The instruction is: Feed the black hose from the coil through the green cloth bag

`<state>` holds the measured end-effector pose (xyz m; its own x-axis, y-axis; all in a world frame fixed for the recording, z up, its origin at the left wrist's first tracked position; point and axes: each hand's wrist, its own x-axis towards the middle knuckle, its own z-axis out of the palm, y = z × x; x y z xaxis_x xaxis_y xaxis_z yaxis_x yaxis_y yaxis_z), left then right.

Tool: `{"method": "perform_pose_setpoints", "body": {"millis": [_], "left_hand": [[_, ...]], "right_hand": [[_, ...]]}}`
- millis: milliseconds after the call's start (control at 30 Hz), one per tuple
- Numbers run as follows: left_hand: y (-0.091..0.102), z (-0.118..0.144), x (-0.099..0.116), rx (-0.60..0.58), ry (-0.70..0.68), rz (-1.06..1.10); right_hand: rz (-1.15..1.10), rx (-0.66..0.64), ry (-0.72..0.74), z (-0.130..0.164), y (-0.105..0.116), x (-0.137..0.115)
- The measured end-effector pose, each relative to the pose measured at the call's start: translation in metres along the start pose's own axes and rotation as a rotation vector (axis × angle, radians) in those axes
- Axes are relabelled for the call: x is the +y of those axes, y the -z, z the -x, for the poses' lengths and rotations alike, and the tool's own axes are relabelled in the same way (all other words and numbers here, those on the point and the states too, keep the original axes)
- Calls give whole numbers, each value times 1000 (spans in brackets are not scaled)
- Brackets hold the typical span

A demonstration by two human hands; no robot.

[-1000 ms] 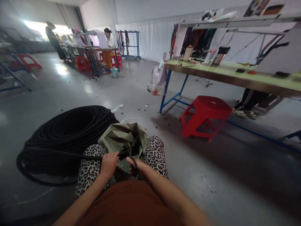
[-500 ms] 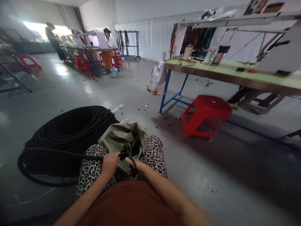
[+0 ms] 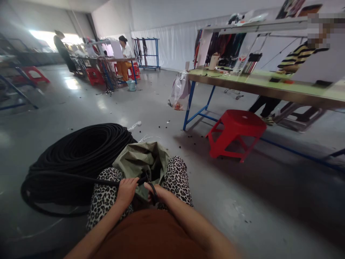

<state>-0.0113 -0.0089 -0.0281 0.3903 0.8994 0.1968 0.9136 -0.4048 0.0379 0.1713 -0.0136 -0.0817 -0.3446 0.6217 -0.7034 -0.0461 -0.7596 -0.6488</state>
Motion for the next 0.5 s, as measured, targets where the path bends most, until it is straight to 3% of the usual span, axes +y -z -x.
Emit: {"method": "perform_pose_setpoints", "body": {"millis": [500], "left_hand": [[2,-1,0,-18,20,21]], "right_hand": [[194,189,-36,22,-12,-21]]}}
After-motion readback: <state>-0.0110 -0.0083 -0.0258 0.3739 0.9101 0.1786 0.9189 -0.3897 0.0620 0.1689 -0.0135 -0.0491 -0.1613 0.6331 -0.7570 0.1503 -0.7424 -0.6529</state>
